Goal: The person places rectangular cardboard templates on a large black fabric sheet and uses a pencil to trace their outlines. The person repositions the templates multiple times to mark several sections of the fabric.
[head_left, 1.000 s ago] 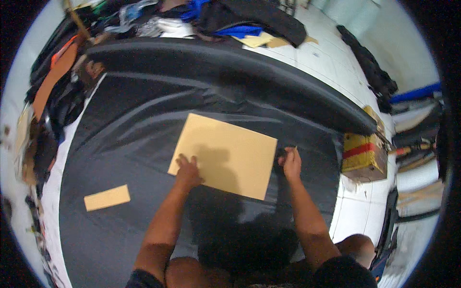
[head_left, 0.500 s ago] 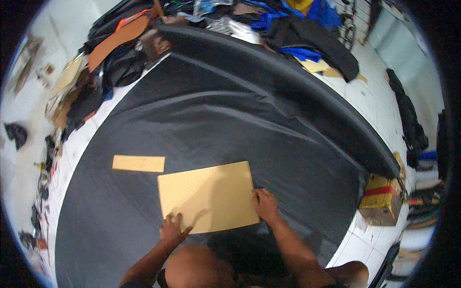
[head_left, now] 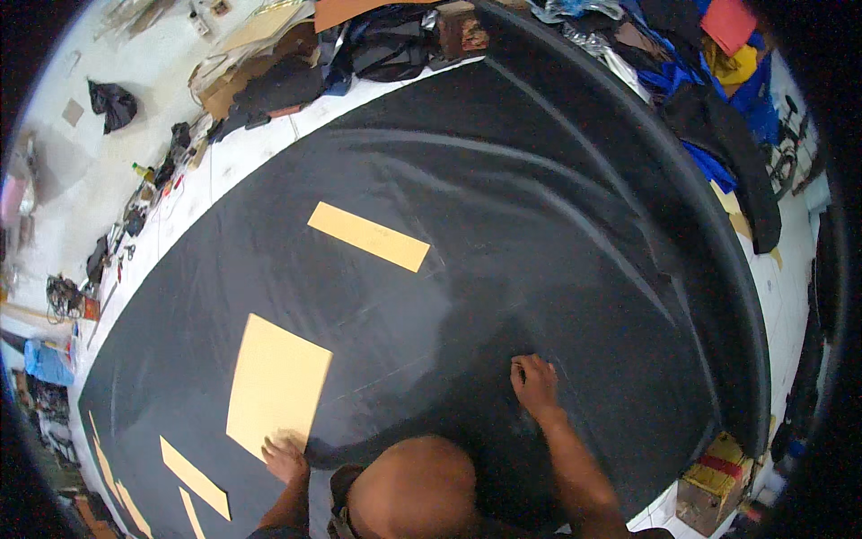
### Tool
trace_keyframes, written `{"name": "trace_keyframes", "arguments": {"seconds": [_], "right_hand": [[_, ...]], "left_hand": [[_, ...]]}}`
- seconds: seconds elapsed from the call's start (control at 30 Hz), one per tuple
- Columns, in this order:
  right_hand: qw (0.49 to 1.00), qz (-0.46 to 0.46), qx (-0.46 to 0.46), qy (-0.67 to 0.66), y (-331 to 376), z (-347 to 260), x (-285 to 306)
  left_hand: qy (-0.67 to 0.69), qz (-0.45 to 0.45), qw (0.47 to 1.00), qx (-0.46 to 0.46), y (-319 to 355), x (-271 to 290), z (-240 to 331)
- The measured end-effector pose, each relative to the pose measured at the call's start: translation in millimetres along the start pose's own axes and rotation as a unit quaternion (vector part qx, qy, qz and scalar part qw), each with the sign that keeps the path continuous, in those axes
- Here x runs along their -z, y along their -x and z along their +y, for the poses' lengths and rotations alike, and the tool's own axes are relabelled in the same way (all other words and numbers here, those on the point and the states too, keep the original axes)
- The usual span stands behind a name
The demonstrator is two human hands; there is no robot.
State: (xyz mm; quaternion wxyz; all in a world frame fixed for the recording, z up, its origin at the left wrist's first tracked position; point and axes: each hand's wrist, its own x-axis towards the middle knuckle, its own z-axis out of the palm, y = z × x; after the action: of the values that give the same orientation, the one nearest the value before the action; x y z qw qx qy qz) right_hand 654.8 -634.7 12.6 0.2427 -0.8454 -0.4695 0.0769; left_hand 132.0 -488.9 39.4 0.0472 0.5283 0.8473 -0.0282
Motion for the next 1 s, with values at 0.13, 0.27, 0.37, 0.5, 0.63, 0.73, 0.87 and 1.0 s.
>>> {"name": "trace_keyframes", "arguments": {"seconds": [0.13, 0.27, 0.37, 0.5, 0.63, 0.73, 0.87, 1.0], "right_hand": [[0.998, -0.055, 0.028, 0.008, -53, -14, 17], [0.990, -0.109, 0.071, 0.052, -125, -42, 52], [0.978, -0.107, 0.138, 0.115, -176, -47, 72], [0.967, -0.084, 0.189, 0.150, -231, -61, 105], [0.956, -0.142, 0.184, 0.177, -269, -100, 131], [0.928, -0.204, 0.214, 0.227, -286, -111, 149], [0.898, -0.249, 0.231, 0.281, -297, -138, 203], [0.905, -0.230, 0.192, 0.301, -305, -118, 246]], "left_hand": [[0.137, 0.035, 0.961, -0.240, 17, -22, 90], [0.121, 0.035, 0.965, -0.230, 14, -37, 141], [0.091, 0.079, 0.967, -0.223, 15, -51, 139], [0.093, 0.078, 0.965, -0.234, 16, -52, 143], [0.086, 0.064, 0.968, -0.226, 15, -48, 141], [0.093, 0.057, 0.969, -0.222, 15, -44, 145], [0.094, 0.086, 0.961, -0.247, 11, -57, 139], [0.071, 0.108, 0.962, -0.242, 13, -55, 143]]}}
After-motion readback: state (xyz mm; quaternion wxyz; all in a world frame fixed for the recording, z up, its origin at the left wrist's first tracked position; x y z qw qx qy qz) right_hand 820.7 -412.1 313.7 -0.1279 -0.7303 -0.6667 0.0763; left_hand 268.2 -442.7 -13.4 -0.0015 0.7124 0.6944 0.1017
